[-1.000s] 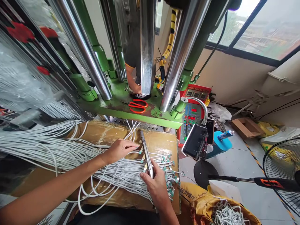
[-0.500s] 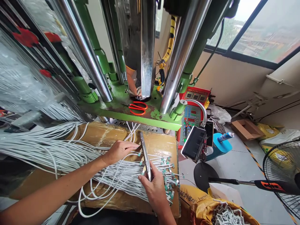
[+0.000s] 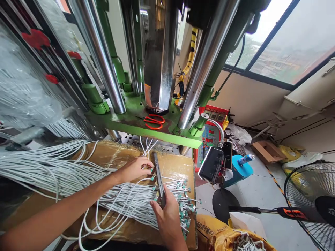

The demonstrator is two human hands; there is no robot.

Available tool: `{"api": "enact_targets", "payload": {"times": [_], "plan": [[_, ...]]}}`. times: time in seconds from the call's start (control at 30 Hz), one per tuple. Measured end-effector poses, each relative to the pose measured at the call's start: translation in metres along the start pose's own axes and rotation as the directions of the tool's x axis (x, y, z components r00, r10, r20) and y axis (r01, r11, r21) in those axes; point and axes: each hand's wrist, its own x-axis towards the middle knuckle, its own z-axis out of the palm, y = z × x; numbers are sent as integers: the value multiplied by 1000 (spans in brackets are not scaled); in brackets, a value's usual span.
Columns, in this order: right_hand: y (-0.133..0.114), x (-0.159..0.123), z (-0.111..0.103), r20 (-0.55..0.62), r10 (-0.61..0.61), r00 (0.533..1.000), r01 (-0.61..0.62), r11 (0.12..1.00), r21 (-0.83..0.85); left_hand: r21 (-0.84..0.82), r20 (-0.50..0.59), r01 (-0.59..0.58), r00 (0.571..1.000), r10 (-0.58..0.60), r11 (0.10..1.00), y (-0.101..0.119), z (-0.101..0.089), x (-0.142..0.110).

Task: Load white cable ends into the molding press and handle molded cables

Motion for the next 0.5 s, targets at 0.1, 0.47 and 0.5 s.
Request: {"api": "enact_targets", "payload": {"times": [0.1, 0.47, 0.5], "plan": [[-3, -2, -5, -58, -38, 998, 14, 926, -377, 50, -230, 83, 971, -70, 995, -7, -9, 22], [-40, 129, -31, -116, -379, 918, 260, 797, -545, -11, -388, 136, 913, -130, 991, -56, 28, 40], [-44, 153, -24, -157, -395, 905, 254, 800, -544, -27, -383, 139, 913, -139, 990, -57, 29, 40]]}}
